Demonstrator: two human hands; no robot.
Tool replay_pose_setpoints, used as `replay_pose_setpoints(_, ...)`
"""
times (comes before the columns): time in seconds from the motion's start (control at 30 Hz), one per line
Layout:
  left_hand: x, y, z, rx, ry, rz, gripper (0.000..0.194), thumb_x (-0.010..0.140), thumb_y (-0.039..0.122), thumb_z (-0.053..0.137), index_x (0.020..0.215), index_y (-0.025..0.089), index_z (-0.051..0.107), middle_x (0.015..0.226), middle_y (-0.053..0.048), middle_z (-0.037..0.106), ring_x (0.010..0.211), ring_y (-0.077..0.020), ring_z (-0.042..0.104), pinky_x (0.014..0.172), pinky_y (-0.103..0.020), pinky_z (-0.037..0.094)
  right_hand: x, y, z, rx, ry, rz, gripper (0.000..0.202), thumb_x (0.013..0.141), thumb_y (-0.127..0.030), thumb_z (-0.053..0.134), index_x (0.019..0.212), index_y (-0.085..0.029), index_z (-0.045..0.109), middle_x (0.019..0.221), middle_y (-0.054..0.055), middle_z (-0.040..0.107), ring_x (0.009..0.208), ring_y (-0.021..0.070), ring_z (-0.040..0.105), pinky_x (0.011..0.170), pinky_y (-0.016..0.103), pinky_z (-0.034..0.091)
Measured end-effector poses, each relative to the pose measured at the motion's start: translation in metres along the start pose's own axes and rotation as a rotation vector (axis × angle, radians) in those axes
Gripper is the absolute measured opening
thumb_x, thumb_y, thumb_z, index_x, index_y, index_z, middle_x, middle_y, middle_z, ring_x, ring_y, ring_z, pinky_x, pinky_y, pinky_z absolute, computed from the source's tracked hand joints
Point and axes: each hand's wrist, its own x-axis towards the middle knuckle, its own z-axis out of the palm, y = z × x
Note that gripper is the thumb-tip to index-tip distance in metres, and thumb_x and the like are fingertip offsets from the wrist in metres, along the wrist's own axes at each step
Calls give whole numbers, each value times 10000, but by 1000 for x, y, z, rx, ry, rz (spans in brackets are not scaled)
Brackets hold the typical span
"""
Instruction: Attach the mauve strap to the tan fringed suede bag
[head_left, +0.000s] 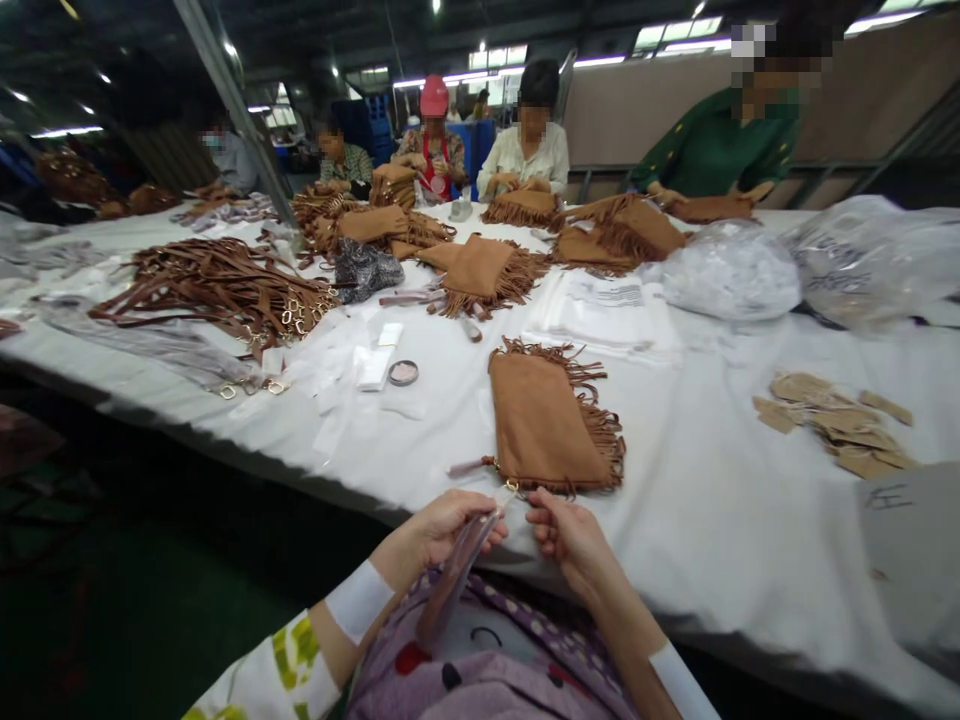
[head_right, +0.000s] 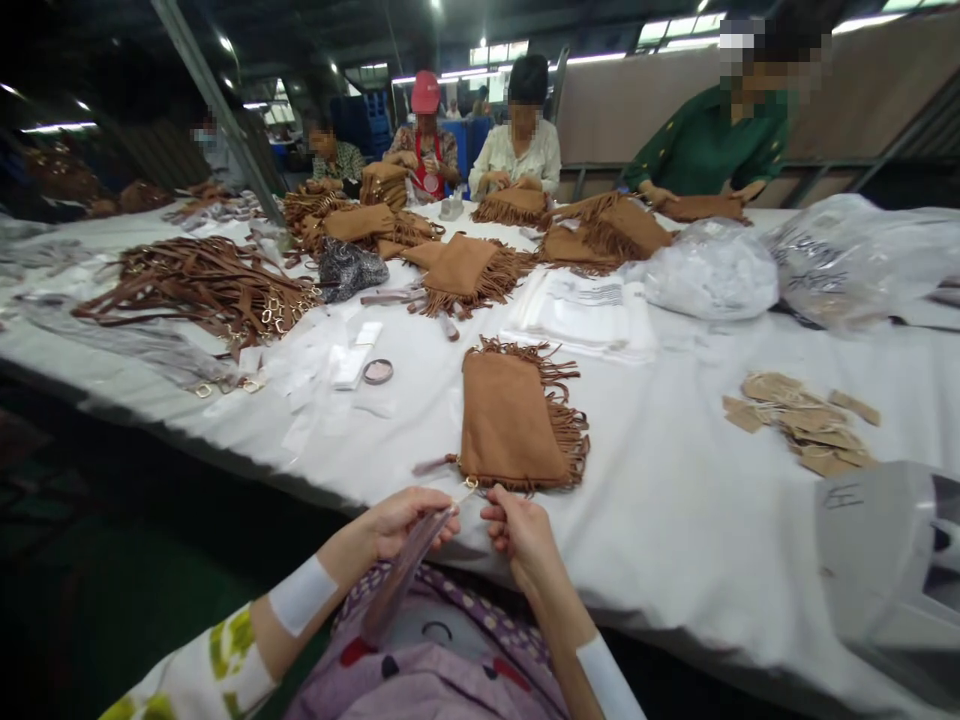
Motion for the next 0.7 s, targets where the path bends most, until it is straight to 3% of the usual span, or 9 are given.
replay_pose_setpoints(0.13, -1, -6, -2, 89, 21, 72, 295, 688, 358, 706, 809, 102, 623, 662, -69, 683, 532, -124, 599, 511, -206, 433, 16, -6, 13, 14, -10, 33, 248, 757, -332, 684, 687, -135, 552, 454, -57, 483, 325, 6, 288, 297, 117, 165)
replay_pose_setpoints(0.33, 3, -10, 1, 187, 17, 154, 455, 680, 526, 697, 910, 147, 595, 661, -41, 676, 535, -129, 606, 535, -222, 446, 32, -7, 25, -6, -43, 37, 382, 696, -379, 732, 558, -176, 438, 386, -104, 365, 303, -7, 199, 295, 138, 114)
replay_pose_setpoints(0.5, 14, -11, 6, 145, 103, 190, 519, 590, 584, 748, 792, 135, 583, 642, -58, 666, 568, -158, 621, 535, -241, 459, 35, -3, 25, -19, -50, -21, 468, 636, -423, 751, 505, -211, 355, 355, -137, 272, 301, -5, 162, 302, 163, 98)
replay_pose_setpoints(0.7, 15, -13, 4, 132, 173, 244, 521, 554, 580, 771, 734, 132, 577, 631, -55, 665, 557, -163, 619, 533, -260, 471, 33, -3, 23, -69, -94, -24, 505, 553, -471, 779, 470, -218, 351, 341, -130, 280, 301, -1, 169, 317, 187, 67)
